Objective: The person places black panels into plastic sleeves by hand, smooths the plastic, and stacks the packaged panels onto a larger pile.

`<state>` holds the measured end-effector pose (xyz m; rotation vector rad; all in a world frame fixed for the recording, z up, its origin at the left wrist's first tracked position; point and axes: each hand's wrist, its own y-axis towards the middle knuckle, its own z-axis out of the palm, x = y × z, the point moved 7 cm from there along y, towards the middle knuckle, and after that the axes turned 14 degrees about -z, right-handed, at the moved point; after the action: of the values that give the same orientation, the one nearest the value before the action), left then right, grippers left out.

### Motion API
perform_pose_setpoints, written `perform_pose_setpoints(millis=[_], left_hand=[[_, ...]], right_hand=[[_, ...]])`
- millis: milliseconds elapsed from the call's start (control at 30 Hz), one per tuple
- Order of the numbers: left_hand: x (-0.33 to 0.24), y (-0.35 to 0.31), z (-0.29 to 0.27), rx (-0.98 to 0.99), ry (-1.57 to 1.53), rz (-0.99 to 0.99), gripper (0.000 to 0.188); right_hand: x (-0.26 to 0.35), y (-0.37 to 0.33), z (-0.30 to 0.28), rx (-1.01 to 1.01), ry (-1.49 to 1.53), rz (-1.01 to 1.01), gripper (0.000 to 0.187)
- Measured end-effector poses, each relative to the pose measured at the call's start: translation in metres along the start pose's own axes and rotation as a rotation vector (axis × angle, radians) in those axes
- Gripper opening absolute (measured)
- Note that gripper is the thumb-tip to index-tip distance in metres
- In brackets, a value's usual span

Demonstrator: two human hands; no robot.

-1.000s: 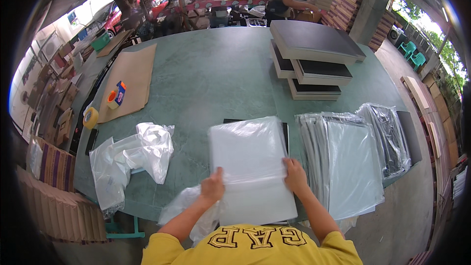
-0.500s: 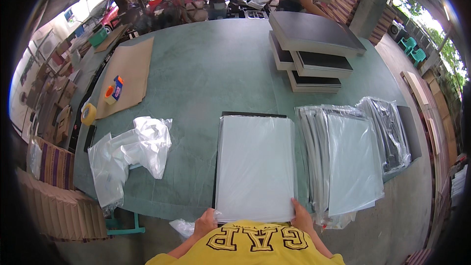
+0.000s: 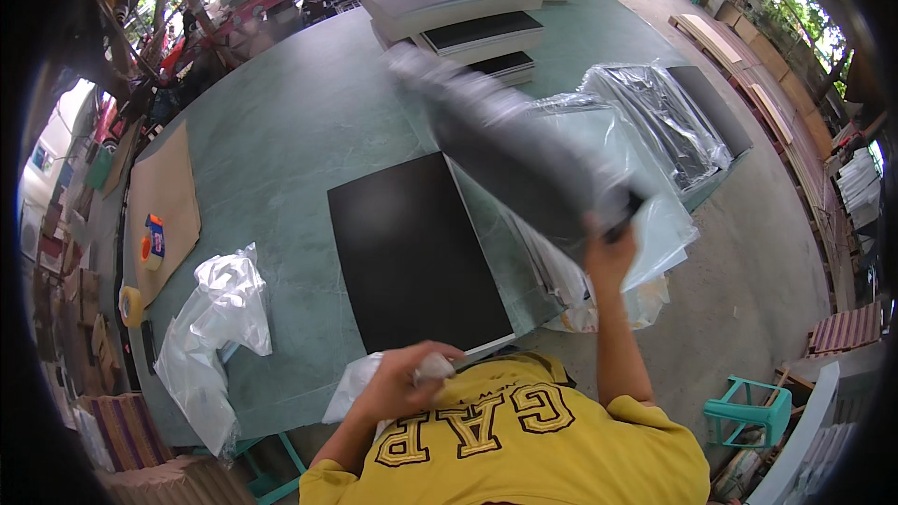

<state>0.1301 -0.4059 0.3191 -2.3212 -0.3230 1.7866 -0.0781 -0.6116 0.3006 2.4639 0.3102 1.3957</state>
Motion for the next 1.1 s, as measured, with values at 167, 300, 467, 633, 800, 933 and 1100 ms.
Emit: perform_pose_setpoints(millis=[167, 300, 467, 633, 800, 933, 1100], left_hand=[[0.085, 0.003, -0.028, -0.214, -0.173, -0.301, 0.017], [0.103, -0.001, -0.064, -0.396, -0.199, -0.361, 0.012], [0.075, -0.031, -0.159, -0.821, 0.101, -0.239, 0.013], [-0.043, -0.058, -0.199, -1.154, -0.234, 0.264, 0.016], [-0.032, 0.052, -0.137, -0.904, -0.086, 0.411, 0.024], [0.039, 0.123, -0.099, -0.846, 0.482, 0.344, 0.063], [0.135, 0.123, -0.061, -0.673, 0.872, 0.031, 0.061]], right_hand=[[-0.131, 0.017, -0.086, -0.593, 0.713, 0.131, 0.040], [-0.245, -0.006, -0.086, -0.624, 0.742, 0.415, 0.043], [-0.242, -0.021, -0.121, -0.778, 0.399, 0.330, 0.035], [-0.096, 0.022, -0.069, -0.524, 0.286, -0.163, 0.029], [0.000, -0.036, 0.178, 0.705, 0.997, 0.238, 0.047], [-0.016, -0.084, 0.276, 0.819, 1.713, 1.025, 0.077], [-0.015, -0.079, 0.260, 0.852, 1.568, 0.936, 0.073]])
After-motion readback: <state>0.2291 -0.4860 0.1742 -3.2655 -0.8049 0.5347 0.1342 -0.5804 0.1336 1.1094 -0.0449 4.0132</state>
